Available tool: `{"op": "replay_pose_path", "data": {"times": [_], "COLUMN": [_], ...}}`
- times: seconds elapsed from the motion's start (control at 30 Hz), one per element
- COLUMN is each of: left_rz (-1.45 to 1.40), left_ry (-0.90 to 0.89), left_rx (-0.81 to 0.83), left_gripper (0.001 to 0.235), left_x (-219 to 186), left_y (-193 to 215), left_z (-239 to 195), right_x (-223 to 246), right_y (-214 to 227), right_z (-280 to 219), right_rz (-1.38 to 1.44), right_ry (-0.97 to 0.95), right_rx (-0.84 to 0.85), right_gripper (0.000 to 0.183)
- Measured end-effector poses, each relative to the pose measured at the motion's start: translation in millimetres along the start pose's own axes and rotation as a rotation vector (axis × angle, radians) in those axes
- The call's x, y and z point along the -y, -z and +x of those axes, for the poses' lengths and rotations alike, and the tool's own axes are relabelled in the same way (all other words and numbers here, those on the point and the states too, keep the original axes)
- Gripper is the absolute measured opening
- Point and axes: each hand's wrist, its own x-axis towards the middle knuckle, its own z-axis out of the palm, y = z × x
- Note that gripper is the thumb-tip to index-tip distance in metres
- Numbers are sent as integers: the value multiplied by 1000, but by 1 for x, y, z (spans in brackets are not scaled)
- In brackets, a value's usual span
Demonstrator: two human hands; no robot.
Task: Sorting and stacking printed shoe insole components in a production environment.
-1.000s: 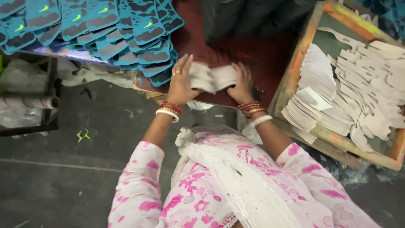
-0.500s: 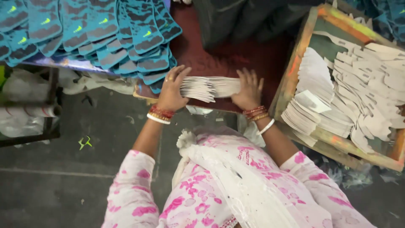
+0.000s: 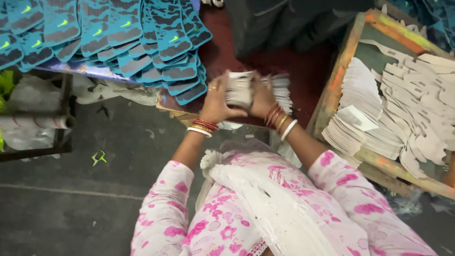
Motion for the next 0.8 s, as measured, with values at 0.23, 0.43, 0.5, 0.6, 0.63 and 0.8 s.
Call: {"op": "replay_pose_path", "data": {"times": [0.23,0.43,0.5,0.6,0.63,0.8], "left_rz": [261,205,372,227,222,418], "left_ry": [34,270,79,106,91,231], "left_rx": [38,151,117,53,67,197], "left_gripper": [76,58,81,91,91,105], "left_x": [-3,-23,6,6,-6,-30], "left_y": [4,15,1,0,-1,-11], "left_z": [15,13,-2,-8,1,43], "right_x": [-45,-37,-25,-31,-31,-37], "right_y": [-46,-12,1,-2,-9,-24], "right_z": [13,-7,-16,-38,-35,-8], "right_rz": [-271,-82,-189,-104,-104,-54], "right_ry": [-64,48,46,-63,-83,-278], "right_rx": [-67,-236,-181,-328,-335,-250], "right_gripper": [73,65,81,85,85,53]}}
